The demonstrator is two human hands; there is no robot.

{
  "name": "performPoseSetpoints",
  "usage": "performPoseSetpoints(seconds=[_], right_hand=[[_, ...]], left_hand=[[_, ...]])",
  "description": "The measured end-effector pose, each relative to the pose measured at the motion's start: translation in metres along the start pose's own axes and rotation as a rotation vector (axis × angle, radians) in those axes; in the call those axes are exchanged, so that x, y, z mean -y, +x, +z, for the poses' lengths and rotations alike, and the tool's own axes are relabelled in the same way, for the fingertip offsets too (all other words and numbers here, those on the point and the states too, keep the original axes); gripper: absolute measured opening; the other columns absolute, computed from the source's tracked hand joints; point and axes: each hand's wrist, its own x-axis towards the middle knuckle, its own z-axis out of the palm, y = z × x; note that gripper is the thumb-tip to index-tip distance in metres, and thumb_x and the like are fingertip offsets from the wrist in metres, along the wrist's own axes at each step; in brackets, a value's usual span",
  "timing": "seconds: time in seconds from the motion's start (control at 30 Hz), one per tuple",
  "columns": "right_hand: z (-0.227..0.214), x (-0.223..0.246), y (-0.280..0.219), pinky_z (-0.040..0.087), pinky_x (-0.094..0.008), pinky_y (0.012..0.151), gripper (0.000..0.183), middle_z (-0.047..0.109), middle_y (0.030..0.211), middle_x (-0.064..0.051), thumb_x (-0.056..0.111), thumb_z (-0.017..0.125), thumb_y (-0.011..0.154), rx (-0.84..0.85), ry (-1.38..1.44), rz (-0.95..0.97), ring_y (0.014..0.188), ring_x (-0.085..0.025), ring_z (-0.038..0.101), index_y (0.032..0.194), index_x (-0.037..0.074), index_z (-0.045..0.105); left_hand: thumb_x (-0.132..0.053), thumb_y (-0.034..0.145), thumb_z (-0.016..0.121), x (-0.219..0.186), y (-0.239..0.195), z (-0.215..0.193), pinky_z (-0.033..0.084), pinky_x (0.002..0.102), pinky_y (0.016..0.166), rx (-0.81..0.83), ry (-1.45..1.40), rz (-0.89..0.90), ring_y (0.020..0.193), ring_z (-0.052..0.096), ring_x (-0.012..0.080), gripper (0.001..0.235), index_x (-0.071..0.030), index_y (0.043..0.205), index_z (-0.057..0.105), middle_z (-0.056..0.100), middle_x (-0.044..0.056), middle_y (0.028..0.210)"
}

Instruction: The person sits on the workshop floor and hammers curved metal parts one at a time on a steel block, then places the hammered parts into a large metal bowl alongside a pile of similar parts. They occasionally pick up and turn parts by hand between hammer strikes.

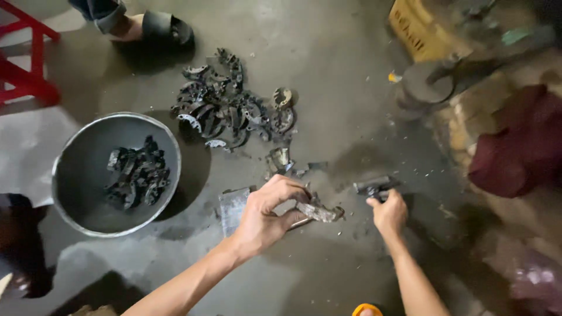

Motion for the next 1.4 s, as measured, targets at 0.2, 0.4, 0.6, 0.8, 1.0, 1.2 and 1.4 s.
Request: performPoseSetpoints(seconds=[0.2, 0.4, 0.6, 0.8, 1.0, 1.2, 1.4], right_hand=[[-0.038, 0.028, 0.002, 0.055, -0.050, 0.084, 0.046, 0.075, 0.098, -0.021, 0.033, 0.089, 0.075, 0.139, 0.029, 0.151, 0.089, -0.042, 0.071, 0.103, 0.002, 0.069], [-0.046, 0.036, 0.004, 0.056, -0.046, 0.081, 0.042, 0.077, 0.094, -0.018, 0.031, 0.086, 0.079, 0.251, 0.036, 0.264, 0.085, -0.034, 0.073, 0.110, 0.006, 0.075], [-0.072, 0.057, -0.019, 0.057, -0.046, 0.077, 0.047, 0.076, 0.093, -0.023, 0.038, 0.080, 0.076, 0.337, -0.082, 0.199, 0.084, -0.040, 0.074, 0.102, 0.000, 0.076], [-0.049, 0.033, -0.015, 0.058, -0.044, 0.080, 0.063, 0.078, 0.101, -0.022, 0.047, 0.082, 0.068, 0.347, -0.111, 0.239, 0.090, -0.039, 0.075, 0.111, 0.001, 0.077], [-0.041, 0.036, -0.020, 0.058, -0.046, 0.079, 0.054, 0.078, 0.096, -0.022, 0.047, 0.083, 0.072, 0.283, -0.154, 0.261, 0.087, -0.041, 0.074, 0.104, 0.004, 0.079], [-0.060, 0.061, -0.035, 0.056, -0.048, 0.082, 0.047, 0.077, 0.098, -0.024, 0.042, 0.083, 0.077, 0.235, -0.122, 0.293, 0.089, -0.043, 0.072, 0.104, 0.003, 0.078], [-0.050, 0.057, -0.032, 0.056, -0.047, 0.083, 0.047, 0.078, 0.098, -0.023, 0.038, 0.085, 0.079, 0.223, -0.119, 0.318, 0.089, -0.040, 0.073, 0.109, 0.002, 0.078]], left_hand=[[0.007, 0.069, 0.078, -0.029, 0.005, 0.004, 0.051, 0.033, 0.087, 0.087, -0.069, 0.060, 0.092, 0.063, 0.0210, 0.034, -0.006, 0.099, 0.066, 0.071, 0.002, 0.102], [0.002, 0.072, 0.082, -0.049, 0.003, 0.006, 0.052, 0.034, 0.086, 0.107, -0.132, 0.091, 0.094, 0.063, 0.0199, 0.032, -0.005, 0.098, 0.066, 0.071, 0.004, 0.106], [0.004, 0.076, 0.080, -0.066, -0.001, -0.007, 0.050, 0.034, 0.087, 0.076, -0.170, 0.151, 0.093, 0.062, 0.0199, 0.028, -0.004, 0.097, 0.065, 0.071, 0.003, 0.104], [0.005, 0.077, 0.079, -0.068, -0.005, -0.026, 0.051, 0.033, 0.087, 0.035, -0.185, 0.158, 0.095, 0.062, 0.0205, 0.028, -0.004, 0.099, 0.065, 0.070, 0.003, 0.106], [0.007, 0.077, 0.079, -0.059, -0.013, -0.039, 0.051, 0.034, 0.086, 0.015, -0.197, 0.145, 0.093, 0.062, 0.0211, 0.028, -0.004, 0.098, 0.064, 0.069, 0.004, 0.105], [0.006, 0.075, 0.081, -0.051, -0.020, -0.047, 0.051, 0.033, 0.085, 0.026, -0.220, 0.134, 0.092, 0.061, 0.0204, 0.029, -0.004, 0.097, 0.064, 0.068, 0.004, 0.104], [0.006, 0.075, 0.081, -0.050, -0.027, -0.059, 0.051, 0.034, 0.086, 0.030, -0.232, 0.113, 0.092, 0.060, 0.0203, 0.029, -0.003, 0.097, 0.065, 0.069, 0.005, 0.103]])
